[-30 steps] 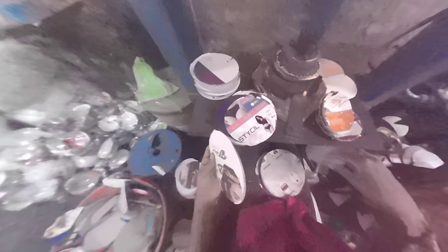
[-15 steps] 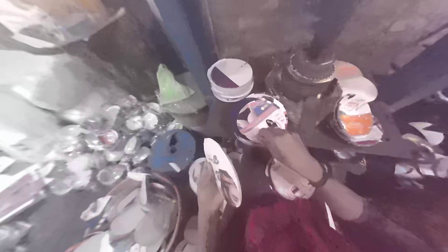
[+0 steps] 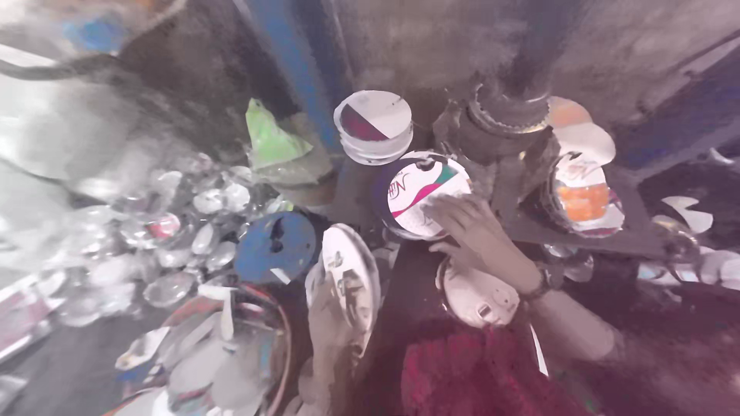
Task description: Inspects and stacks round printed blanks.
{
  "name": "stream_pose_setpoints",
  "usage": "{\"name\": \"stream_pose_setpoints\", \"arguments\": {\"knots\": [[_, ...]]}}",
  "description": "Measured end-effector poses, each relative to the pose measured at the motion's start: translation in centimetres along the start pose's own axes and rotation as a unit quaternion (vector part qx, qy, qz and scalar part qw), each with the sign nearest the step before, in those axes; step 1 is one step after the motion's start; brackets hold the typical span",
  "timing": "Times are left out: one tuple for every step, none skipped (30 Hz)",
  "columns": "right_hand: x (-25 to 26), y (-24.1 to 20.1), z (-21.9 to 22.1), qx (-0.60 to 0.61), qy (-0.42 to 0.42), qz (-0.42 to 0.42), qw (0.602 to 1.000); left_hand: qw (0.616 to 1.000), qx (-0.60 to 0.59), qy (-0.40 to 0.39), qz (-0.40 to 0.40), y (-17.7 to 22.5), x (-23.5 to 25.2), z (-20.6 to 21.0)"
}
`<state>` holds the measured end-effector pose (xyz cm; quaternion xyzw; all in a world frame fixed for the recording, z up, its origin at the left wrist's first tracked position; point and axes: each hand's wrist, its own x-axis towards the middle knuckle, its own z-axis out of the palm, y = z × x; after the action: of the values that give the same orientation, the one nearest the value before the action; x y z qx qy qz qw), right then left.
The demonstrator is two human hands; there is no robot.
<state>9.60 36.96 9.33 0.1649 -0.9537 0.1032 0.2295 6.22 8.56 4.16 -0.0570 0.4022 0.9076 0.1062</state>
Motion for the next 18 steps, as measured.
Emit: {"name": "stream_pose_setpoints", "arguments": {"knots": [[0.0,0.3,0.2,0.001,-0.005,-0.002,1.000,0.999,-0.052,0.005,-0.010,0.2,0.2,-0.3],[0.1,0.5,0.3,0.003,0.002,-0.010,1.000,0.993,-0.115,-0.004,-0.026,0.3,0.4,-0.4],[0.1,0.6,0.3,-0.002,0.020,-0.019,1.000,0.986,-0.163,-0.015,-0.041,0.2,0.4,-0.4],[0.0,0.5,0.2,-0.013,0.053,-0.026,0.998,0.980,-0.192,-0.024,-0.052,0.1,0.2,-0.2],[-0.1,0.3,0.2,-0.023,0.102,-0.033,0.994,0.976,-0.206,-0.032,-0.062,0.0,0.0,0.2],[-0.3,0.0,0.2,-0.032,0.158,-0.042,0.986,0.978,-0.193,-0.051,-0.065,-0.3,-0.1,0.4],[-0.5,-0.5,0.2,-0.036,0.211,-0.058,0.975,0.978,-0.181,-0.076,-0.066,-0.7,-0.2,0.8],[-0.9,-1.2,0.2,-0.034,0.243,-0.078,0.966,0.973,-0.196,-0.099,-0.074,-1.3,-0.3,1.2],[-1.5,-2.2,0.2,-0.026,0.249,-0.104,0.963,0.965,-0.221,-0.114,-0.086,-1.8,-0.7,1.7],[-2.2,-3.2,0.3,-0.017,0.239,-0.138,0.961,0.961,-0.236,-0.109,-0.096,-2.0,-1.1,2.4],[-2.9,-4.0,0.4,-0.005,0.217,-0.177,0.960,0.960,-0.236,-0.111,-0.099,-2.1,-1.5,3.0],[-3.5,-4.4,0.4,-0.003,0.192,-0.206,0.959,0.962,-0.233,-0.107,-0.098,-2.1,-1.6,3.6],[-3.9,-4.6,0.6,0.004,0.184,-0.221,0.958,0.966,-0.220,-0.098,-0.091,-2.1,-1.7,3.8],[-4.1,-4.7,0.7,0.016,0.181,-0.218,0.959,0.970,-0.202,-0.104,-0.083,-2.1,-1.6,3.6],[-4.2,-4.7,0.7,0.039,0.186,-0.203,0.961,0.979,-0.159,-0.114,-0.067,-2.1,-1.5,3.3],[-4.2,-4.6,0.8,0.069,0.194,-0.182,0.961,0.986,-0.109,-0.119,-0.045,-2.0,-1.3,3.0],[-4.3,-4.5,0.9,0.107,0.202,-0.163,0.960,0.992,-0.049,-0.118,-0.025,-1.9,-1.4,3.2],[-4.5,-4.5,1.0,0.145,0.213,-0.140,0.956,0.994,-0.016,-0.111,-0.014,-1.8,-1.5,3.4]]}}
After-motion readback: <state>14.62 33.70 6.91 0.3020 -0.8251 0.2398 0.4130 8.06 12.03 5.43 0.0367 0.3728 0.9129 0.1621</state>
